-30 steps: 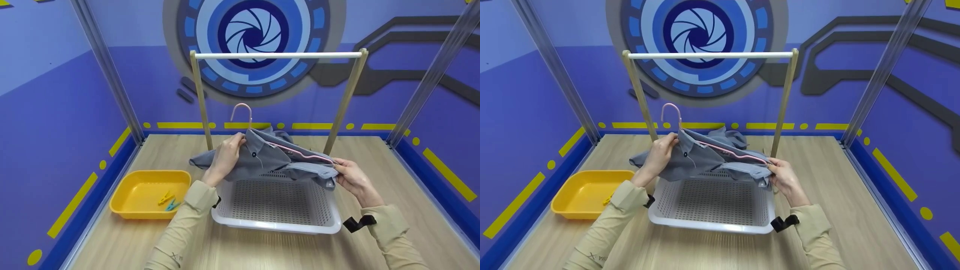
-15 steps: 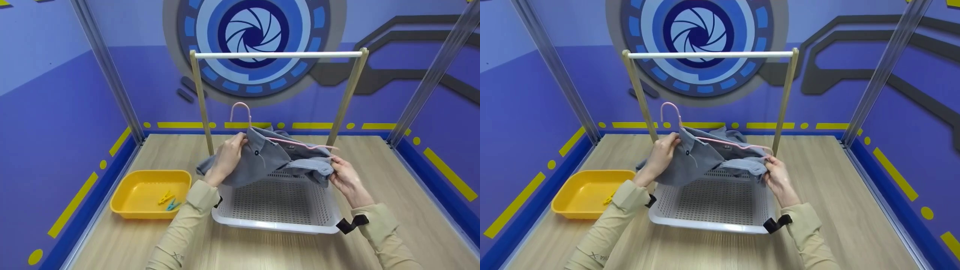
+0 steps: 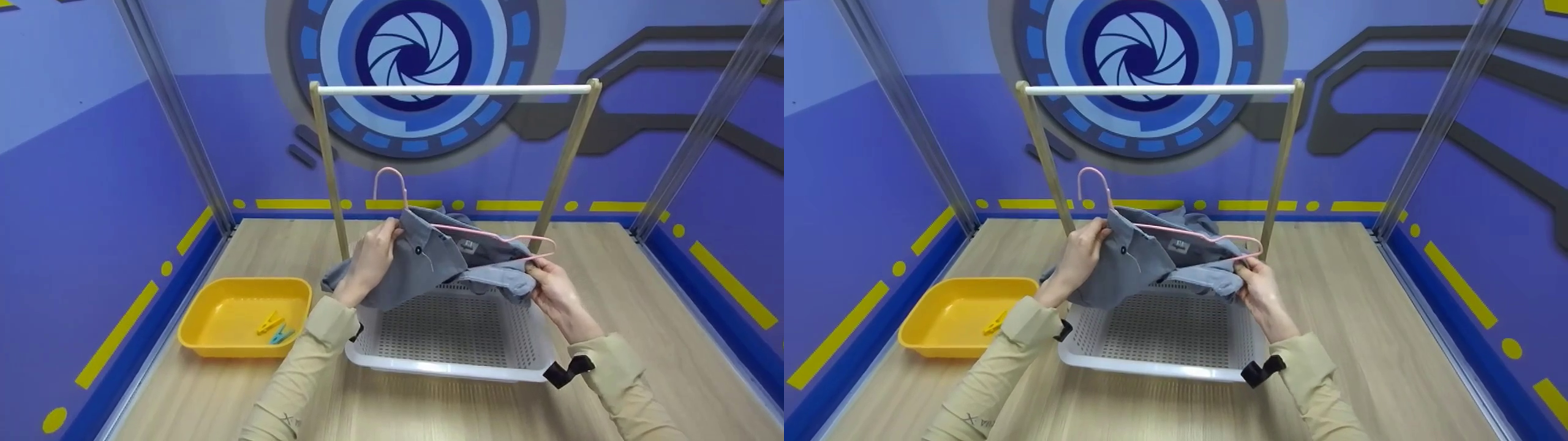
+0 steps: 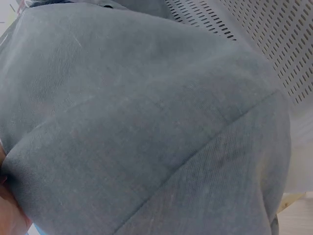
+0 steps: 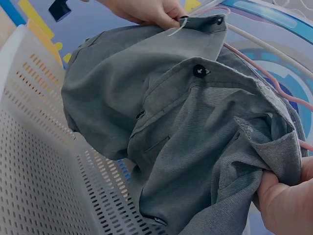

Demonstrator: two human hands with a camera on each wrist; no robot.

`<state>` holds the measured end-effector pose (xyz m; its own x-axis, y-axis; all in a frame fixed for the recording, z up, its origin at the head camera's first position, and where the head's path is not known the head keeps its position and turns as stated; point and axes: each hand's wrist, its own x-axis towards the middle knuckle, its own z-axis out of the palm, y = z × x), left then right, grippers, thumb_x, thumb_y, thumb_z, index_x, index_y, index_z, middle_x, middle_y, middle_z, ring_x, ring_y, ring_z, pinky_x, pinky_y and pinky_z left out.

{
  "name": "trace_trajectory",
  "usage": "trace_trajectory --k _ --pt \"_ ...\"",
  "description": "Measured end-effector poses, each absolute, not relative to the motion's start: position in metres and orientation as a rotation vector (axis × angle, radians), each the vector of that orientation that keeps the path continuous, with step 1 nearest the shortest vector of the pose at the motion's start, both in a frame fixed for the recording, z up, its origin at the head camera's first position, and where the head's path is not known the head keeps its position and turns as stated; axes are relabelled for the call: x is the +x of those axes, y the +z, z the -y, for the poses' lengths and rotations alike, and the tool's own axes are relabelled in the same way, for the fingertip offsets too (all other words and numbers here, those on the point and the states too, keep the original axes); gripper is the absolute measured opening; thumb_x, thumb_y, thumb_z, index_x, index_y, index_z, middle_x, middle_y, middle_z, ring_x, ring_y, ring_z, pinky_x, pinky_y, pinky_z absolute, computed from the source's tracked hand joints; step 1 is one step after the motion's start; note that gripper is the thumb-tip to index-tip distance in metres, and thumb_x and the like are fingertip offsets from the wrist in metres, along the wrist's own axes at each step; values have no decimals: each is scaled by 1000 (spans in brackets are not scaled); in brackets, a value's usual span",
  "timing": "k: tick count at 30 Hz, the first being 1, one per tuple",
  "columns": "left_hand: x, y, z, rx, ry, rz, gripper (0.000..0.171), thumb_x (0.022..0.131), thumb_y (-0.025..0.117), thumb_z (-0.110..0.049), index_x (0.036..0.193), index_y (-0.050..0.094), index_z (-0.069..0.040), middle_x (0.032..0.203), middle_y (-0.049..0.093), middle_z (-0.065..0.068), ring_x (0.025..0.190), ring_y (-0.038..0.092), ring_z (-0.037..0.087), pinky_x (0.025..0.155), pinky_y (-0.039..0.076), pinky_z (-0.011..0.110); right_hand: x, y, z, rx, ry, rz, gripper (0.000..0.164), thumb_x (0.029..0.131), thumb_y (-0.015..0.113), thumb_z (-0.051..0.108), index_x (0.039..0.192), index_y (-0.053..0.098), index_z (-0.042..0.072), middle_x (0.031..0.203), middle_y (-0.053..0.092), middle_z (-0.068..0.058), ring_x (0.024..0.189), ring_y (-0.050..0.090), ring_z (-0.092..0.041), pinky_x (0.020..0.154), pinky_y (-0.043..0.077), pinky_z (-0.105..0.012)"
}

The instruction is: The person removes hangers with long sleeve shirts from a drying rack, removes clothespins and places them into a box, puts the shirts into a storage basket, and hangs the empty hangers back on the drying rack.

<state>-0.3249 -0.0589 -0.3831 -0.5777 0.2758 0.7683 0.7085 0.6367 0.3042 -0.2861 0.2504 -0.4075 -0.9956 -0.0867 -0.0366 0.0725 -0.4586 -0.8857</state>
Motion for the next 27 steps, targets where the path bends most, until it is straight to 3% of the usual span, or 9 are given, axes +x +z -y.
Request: trace_trajectory --k 5,12,15,24,27 --pt "-325 -385 58 -758 -787 2137 8 92 51 -4 84 51 -1 72 54 8 64 58 24 53 45 35 -284 -411 -244 -62 -2564 -1631 23 93 32 -10 90 53 -1 88 55 -8 74 57 -13 65 47 -23" --pt "-325 -387 56 -775 -787 2141 6 91 52 -5 87 52 -1 78 59 9 71 61 25 57 46 35 -281 -419 -232 -114 -2404 -1892 24 87 46 -12 82 62 6 81 55 -5 67 52 -9 57 43 -20" --pt "-324 -388 56 -777 -776 2146 5 91 52 -5 88 53 -1 80 60 10 72 61 26 57 47 36 -280 -421 -230 -181 -2263 -2016 19 86 53 -7 83 64 9 77 55 -2 61 48 -7 52 39 -17" --pt "-322 -390 55 -766 -748 2159 7 91 53 -6 87 52 -1 77 60 10 69 61 27 54 46 37 -282 -429 -235 -365 -1880 -2059 3 84 64 7 85 66 5 76 58 1 67 51 -7 59 42 -20" --pt "-322 -391 55 -769 -744 2154 7 90 54 -6 86 52 -1 76 59 10 68 61 27 55 46 37 -283 -431 -236 -400 -1722 -2139 14 86 63 13 74 60 7 64 49 4 55 44 -5 51 38 -19"
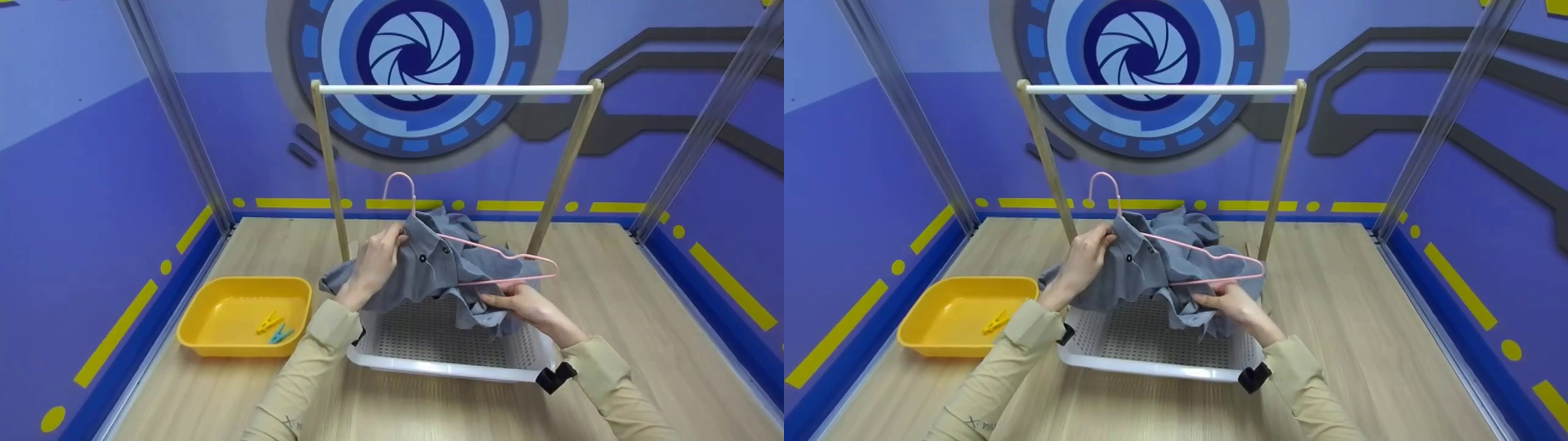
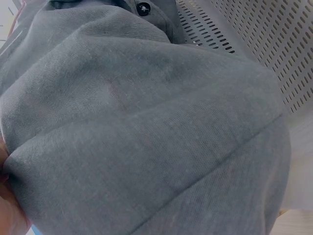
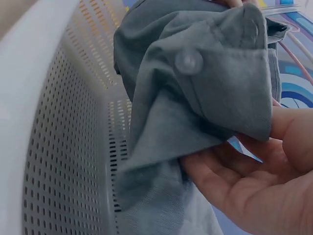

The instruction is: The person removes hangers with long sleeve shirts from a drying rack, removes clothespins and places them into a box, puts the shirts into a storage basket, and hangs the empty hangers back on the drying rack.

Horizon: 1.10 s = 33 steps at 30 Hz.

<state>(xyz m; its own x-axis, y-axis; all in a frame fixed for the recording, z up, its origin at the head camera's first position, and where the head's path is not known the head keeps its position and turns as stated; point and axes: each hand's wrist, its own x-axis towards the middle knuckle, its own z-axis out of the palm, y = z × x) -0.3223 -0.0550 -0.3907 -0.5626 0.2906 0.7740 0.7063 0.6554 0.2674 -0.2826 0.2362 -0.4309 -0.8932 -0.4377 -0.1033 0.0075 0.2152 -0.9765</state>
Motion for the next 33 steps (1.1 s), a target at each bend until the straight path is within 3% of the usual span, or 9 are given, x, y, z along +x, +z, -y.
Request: trace_trajectory --k 3,5,7,9,11,14,22,27,33 --pt "-322 -391 56 -773 -742 2154 8 91 53 -6 86 52 -1 75 59 10 69 61 27 55 46 36 -283 -432 -238 -421 -1589 -2220 28 86 63 20 64 49 12 57 38 7 50 34 -4 48 32 -20" --pt "-322 -391 57 -777 -740 2157 9 91 53 -7 85 52 -1 74 58 9 68 60 26 55 46 36 -283 -432 -241 -413 -1549 -2227 29 87 62 23 66 47 11 60 40 6 53 38 -6 52 37 -21" --pt "-321 -392 57 -776 -739 2160 9 91 53 -7 84 51 -1 74 57 9 68 60 26 55 45 36 -284 -432 -245 -432 -1550 -2210 22 88 61 23 79 56 3 72 51 1 66 48 -8 64 44 -24" --pt "-321 -392 58 -776 -737 2160 10 91 53 -8 84 51 -1 74 57 9 68 60 26 55 45 36 -284 -431 -251 -442 -1575 -2184 32 89 59 22 104 56 -7 95 57 -11 85 55 -14 78 45 -31" --pt "-321 -392 58 -772 -734 2158 10 91 53 -8 84 51 -1 75 58 9 69 60 27 55 45 37 -284 -429 -257 -444 -1612 -2164 50 90 57 19 123 41 -15 115 50 -24 100 53 -24 85 42 -37" --pt "-321 -392 58 -771 -728 2158 10 91 53 -9 84 51 -2 75 58 9 68 60 28 54 45 38 -285 -425 -267 -399 -1674 -2147 64 91 56 17 131 23 -19 132 31 -33 111 46 -34 88 39 -39" --pt "-321 -392 59 -771 -723 2166 11 91 53 -7 82 50 -2 73 56 9 65 59 28 53 44 38 -284 -411 -292 -304 -1798 -2237 65 88 60 14 130 22 -17 120 42 -28 103 52 -24 85 42 -37" --pt "-321 -392 58 -769 -719 2187 11 91 53 -7 82 51 -2 74 56 9 65 59 27 52 44 38 -283 -398 -301 -322 -1853 -2330 68 89 58 14 135 17 -14 123 38 -33 103 52 -22 85 41 -36" --pt "-321 -391 56 -793 -714 2180 11 91 53 -8 82 50 -2 74 57 9 65 59 27 52 44 38 -280 -382 -299 -421 -1951 -2552 51 91 56 13 129 34 -13 118 44 -30 97 54 -11 79 45 -26"
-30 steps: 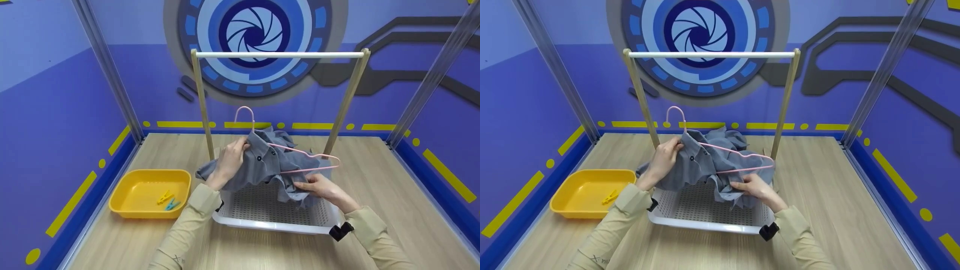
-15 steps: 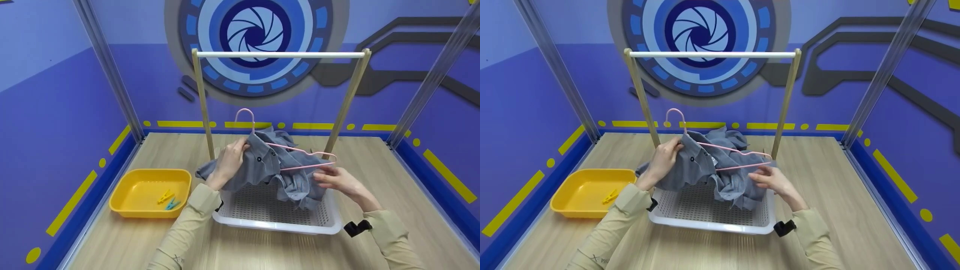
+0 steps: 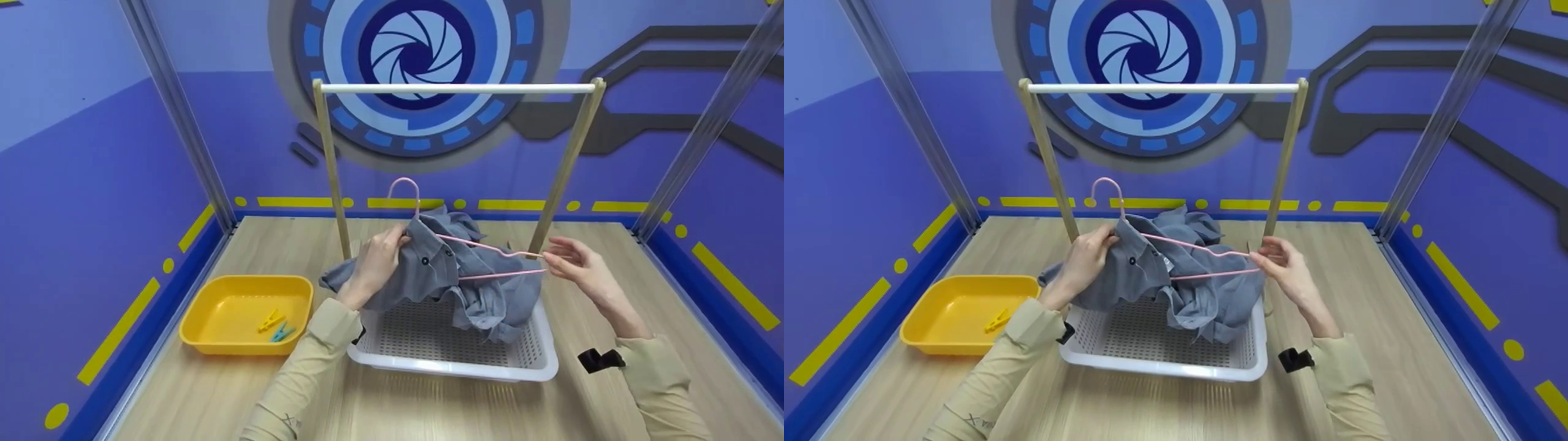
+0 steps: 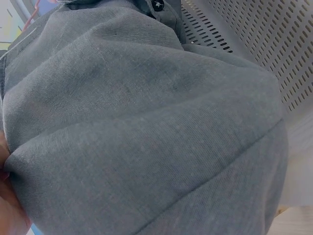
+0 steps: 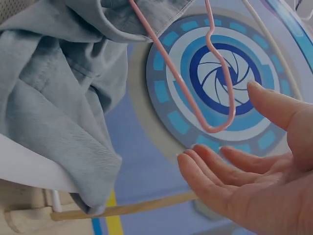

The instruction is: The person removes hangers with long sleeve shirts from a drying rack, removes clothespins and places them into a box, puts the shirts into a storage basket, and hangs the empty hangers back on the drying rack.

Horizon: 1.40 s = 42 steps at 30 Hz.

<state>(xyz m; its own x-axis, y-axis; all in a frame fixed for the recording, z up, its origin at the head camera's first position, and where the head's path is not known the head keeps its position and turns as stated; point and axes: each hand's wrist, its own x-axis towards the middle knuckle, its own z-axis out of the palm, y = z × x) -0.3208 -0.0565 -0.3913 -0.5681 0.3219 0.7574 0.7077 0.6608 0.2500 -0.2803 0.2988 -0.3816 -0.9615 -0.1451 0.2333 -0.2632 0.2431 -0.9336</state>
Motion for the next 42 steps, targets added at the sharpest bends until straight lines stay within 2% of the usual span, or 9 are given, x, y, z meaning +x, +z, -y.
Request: trace_trajectory --k 5,8,13,17,19,26,35,42 --pt "-320 -391 56 -807 -703 2161 11 90 55 -8 81 50 -2 71 57 8 63 59 27 51 44 37 -275 -370 -278 539 1573 2200 33 88 55 -2 119 50 -10 111 52 -26 98 54 -19 80 43 -22" --pt "-320 -392 56 -811 -698 2159 12 90 55 -8 81 50 -2 71 56 8 62 59 27 51 44 37 -267 -360 -262 648 1418 2172 32 85 55 -10 117 52 -10 109 54 -24 98 53 -21 80 42 -20" --pt "-318 -391 55 -824 -705 2170 12 90 55 -8 81 50 -2 70 55 7 61 58 24 52 44 36 -260 -351 -242 788 1196 2163 34 80 57 -16 113 53 -11 107 55 -23 93 52 -14 80 40 -19" --pt "-317 -391 54 -832 -706 2178 12 90 54 -9 81 50 -2 70 55 7 62 58 24 53 44 35 -267 -356 -239 853 1033 2165 37 78 62 -13 113 56 -6 109 57 -15 82 50 -13 74 39 -19" --pt "-316 -391 54 -833 -700 2180 12 91 54 -10 82 50 -2 70 55 6 62 58 24 53 44 36 -270 -358 -236 897 961 2155 38 77 64 -11 113 56 -5 110 57 -13 81 49 -15 72 39 -21" --pt "-314 -391 54 -851 -702 2184 10 91 54 -10 84 51 -3 72 55 5 62 57 22 53 44 35 -273 -360 -223 986 725 2165 41 77 67 -5 117 55 -2 111 55 -11 103 49 -25 85 38 -36" --pt "-312 -393 53 -860 -690 2175 7 90 55 -7 85 53 -3 71 55 6 63 58 22 53 45 35 -272 -364 -208 1017 615 2214 37 81 67 5 116 56 1 110 55 -7 94 51 -19 74 44 -33" --pt "-308 -393 50 -883 -695 2207 7 91 54 -7 85 52 -3 72 55 4 63 56 19 54 45 32 -274 -369 -203 1006 600 2254 38 81 68 7 117 55 2 109 55 -8 96 52 -21 76 44 -37"
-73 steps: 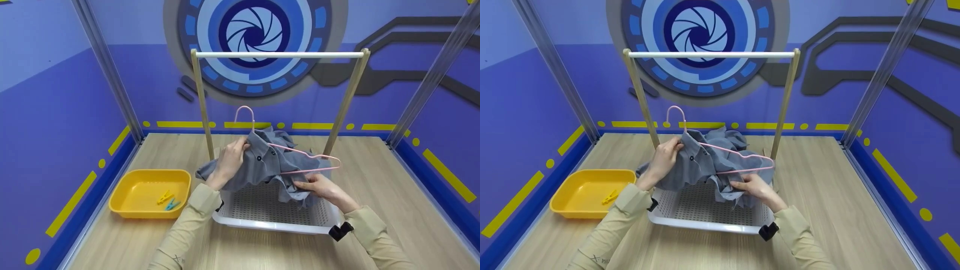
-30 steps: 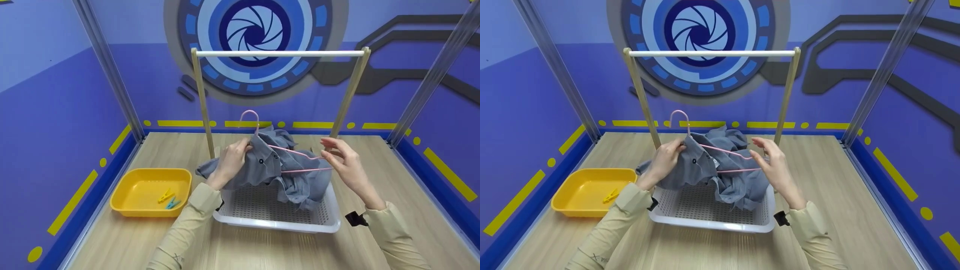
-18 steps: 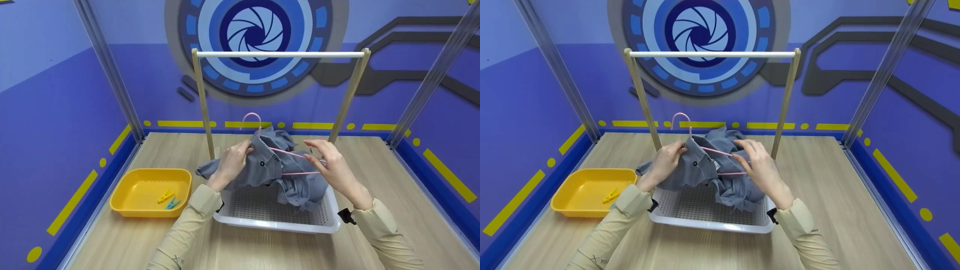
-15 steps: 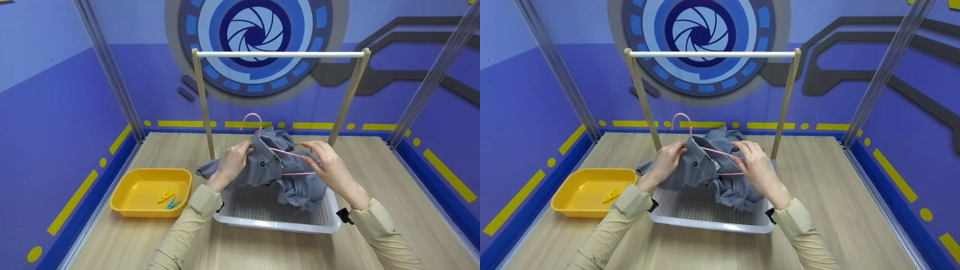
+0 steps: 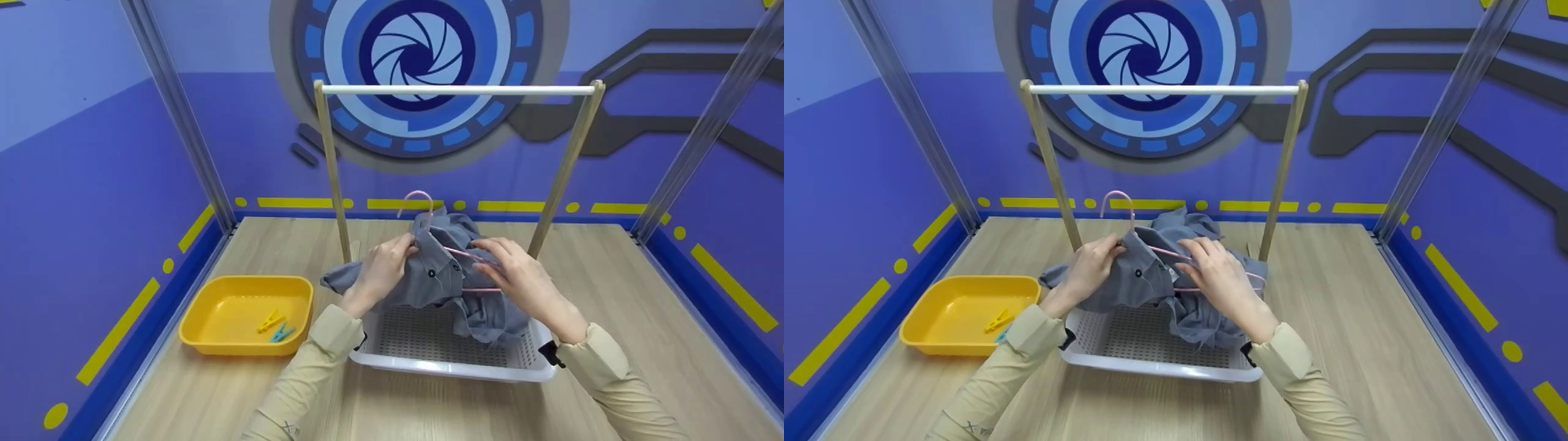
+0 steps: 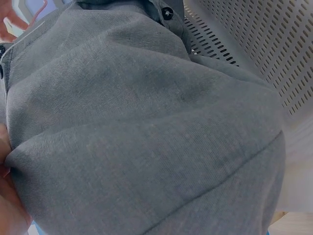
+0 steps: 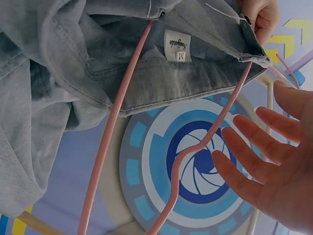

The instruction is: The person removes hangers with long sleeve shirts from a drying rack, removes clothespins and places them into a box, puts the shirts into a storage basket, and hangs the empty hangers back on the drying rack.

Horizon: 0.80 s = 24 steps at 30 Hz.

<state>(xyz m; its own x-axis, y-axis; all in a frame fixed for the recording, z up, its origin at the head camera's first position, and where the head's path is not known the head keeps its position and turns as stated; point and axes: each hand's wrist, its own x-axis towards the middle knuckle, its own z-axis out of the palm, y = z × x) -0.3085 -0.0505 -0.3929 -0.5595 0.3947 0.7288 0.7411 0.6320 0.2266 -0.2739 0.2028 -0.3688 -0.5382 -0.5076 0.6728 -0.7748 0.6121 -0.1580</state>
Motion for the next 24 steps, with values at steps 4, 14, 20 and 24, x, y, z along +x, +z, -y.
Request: trace_trajectory --k 4,14,20,24 --pt "-307 -392 50 -885 -693 2218 7 91 54 -6 85 52 -4 72 54 4 62 55 17 53 44 31 -275 -372 -201 997 566 2292 39 81 68 8 117 55 3 108 56 -8 97 53 -22 76 45 -39" --pt "-305 -393 50 -892 -671 2203 8 91 54 -7 84 52 -4 70 53 4 57 51 14 50 42 29 -277 -377 -197 991 528 2330 36 82 68 11 115 56 4 102 57 -7 85 57 -19 67 47 -35" --pt "-304 -393 50 -899 -639 2163 8 90 55 -8 83 53 -4 70 55 4 60 56 17 51 44 31 -279 -381 -197 999 553 2339 27 85 64 12 110 59 7 95 57 -1 75 55 -13 59 46 -31" --pt "-304 -393 50 -901 -630 2145 9 90 56 -9 83 53 -4 70 56 4 61 58 18 52 44 33 -279 -383 -196 1016 598 2331 22 86 62 10 108 60 9 94 57 1 72 54 -9 57 45 -28"
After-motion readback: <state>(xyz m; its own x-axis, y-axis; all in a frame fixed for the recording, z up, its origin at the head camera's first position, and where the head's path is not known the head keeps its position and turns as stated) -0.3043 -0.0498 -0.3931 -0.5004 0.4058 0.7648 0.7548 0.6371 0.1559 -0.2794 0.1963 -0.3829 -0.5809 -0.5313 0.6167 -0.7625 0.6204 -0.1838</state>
